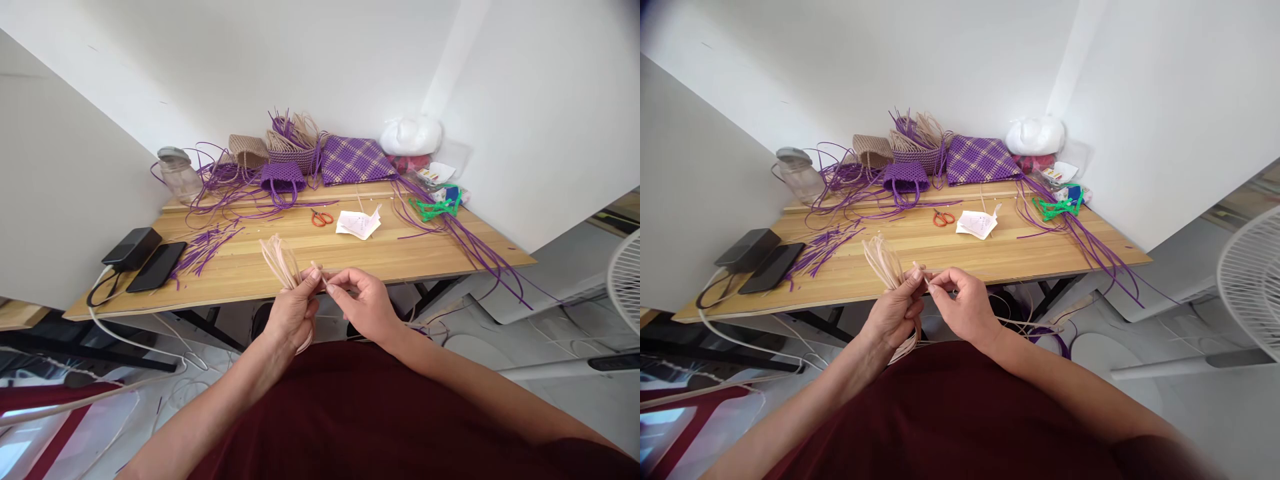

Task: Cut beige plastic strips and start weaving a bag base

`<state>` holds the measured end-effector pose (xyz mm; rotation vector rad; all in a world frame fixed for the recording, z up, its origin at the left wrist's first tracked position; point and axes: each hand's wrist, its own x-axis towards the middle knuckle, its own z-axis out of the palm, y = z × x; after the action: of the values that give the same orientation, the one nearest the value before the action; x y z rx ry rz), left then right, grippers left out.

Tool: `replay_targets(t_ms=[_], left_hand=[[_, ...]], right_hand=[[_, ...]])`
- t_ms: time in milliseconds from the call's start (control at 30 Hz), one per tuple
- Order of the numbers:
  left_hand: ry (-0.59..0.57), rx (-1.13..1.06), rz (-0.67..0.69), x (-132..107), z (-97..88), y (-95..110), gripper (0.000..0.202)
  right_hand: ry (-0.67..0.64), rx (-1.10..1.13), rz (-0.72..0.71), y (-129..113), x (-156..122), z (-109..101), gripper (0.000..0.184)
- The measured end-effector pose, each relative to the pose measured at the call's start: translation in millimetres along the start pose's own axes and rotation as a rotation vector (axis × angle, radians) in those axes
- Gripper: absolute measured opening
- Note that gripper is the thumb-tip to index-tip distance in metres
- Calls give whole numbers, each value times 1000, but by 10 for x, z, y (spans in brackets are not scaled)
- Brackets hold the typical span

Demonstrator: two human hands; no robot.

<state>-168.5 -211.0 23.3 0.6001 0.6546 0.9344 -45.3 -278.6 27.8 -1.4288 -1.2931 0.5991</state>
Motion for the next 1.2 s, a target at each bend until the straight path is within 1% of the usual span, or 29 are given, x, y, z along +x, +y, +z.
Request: replay_targets(t_ms=[200, 367, 500, 567, 733, 800, 867, 933, 967, 1000, 1067, 1133, 1167, 1200], left_hand=[[69, 34, 27, -20, 40, -6, 30], [84, 62, 97, -7, 29, 4, 29], [90, 108, 124, -3, 27, 2, 30], [93, 135, 146, 5, 28, -2, 31], [100, 233, 195, 44, -3, -11, 30], [86, 299, 203, 49, -23, -10, 27], [58, 382, 199, 46, -42, -5, 25], [35, 450, 202, 47, -64, 7, 24], [29, 473, 206, 52, -77, 17, 24], [26, 490, 217, 62, -95, 30, 23], [35, 506, 257, 99, -142, 59, 22], [64, 503, 304, 148, -198, 87, 22], [83, 493, 322, 172, -225, 97, 22], [102, 476, 329, 193, -248, 105, 22]], right_hand=[[25, -21, -108, 70, -8, 61, 5], [27, 15, -102, 140, -19, 46, 9], [22, -196, -197, 176, -24, -16, 15], [-9, -320, -252, 143, -41, -48, 15], [-159, -582, -343, -25, -81, -143, 9], [-164, -640, -394, -83, -63, -184, 9], [-129, -679, -431, -142, -24, -221, 12], [-109, -671, -410, -210, 25, -267, 17], [-127, -644, -367, -242, 47, -305, 18], [-175, -613, -305, -266, 64, -364, 19], [-351, -577, -147, -250, 69, -574, 21], [-555, -601, 15, -100, 5, -933, 24], [-617, -630, 95, 29, -64, -1162, 25], [-635, -656, 176, 182, -163, -1411, 29]])
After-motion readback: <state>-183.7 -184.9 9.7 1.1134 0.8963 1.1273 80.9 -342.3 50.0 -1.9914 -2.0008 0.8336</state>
